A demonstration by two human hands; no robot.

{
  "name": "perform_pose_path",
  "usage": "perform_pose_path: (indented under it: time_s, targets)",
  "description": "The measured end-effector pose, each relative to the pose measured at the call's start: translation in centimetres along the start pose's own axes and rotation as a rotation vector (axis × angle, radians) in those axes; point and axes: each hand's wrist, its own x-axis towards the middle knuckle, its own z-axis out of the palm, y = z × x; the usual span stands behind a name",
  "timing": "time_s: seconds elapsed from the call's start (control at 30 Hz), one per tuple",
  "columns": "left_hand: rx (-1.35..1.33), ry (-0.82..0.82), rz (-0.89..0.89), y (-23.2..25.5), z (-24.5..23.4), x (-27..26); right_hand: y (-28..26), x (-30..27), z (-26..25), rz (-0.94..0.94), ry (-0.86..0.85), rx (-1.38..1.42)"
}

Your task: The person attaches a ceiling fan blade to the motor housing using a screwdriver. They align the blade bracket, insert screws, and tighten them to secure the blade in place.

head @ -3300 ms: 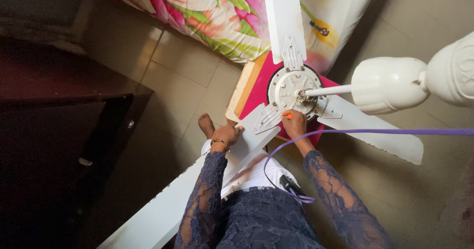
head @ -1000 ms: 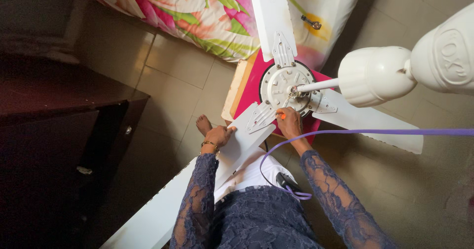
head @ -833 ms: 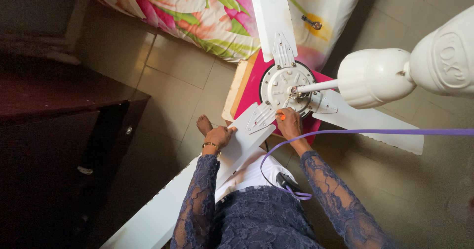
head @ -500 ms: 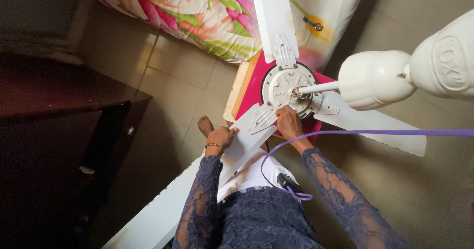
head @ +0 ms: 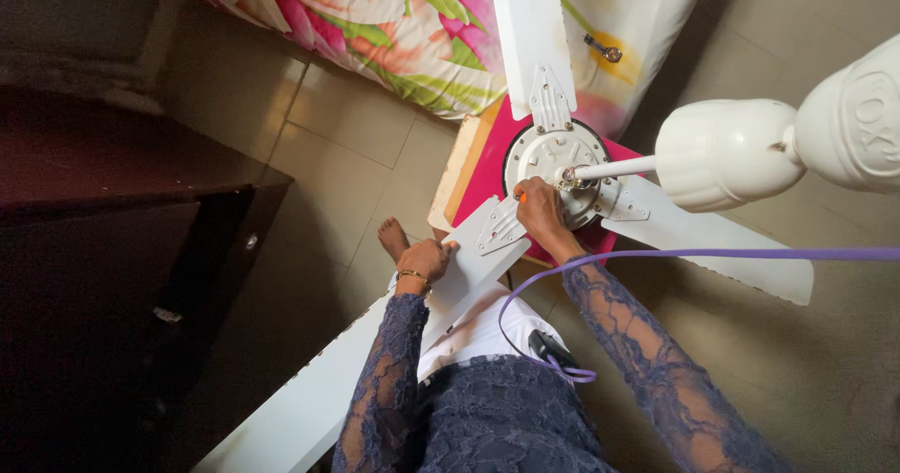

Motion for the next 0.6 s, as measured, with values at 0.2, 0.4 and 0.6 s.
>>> perform_pose_path:
  time_s: [0.2,0.4,0.6]
  targets:
    - [-0.008,0.017,0.027,-0.2,0.2,0.1,-0.1,0.5,0.4,0.087,-0.046,0.030]
    - [0.007,0.021,0.072,-0.5,0.5,0.7,0.8,0.7,0.5,-0.100,-0.027,-0.013]
    - [-0.011,0.030,0.079,-0.8,0.9,1.2,1.0,0.2,0.0,0.040,-0.013,0.053]
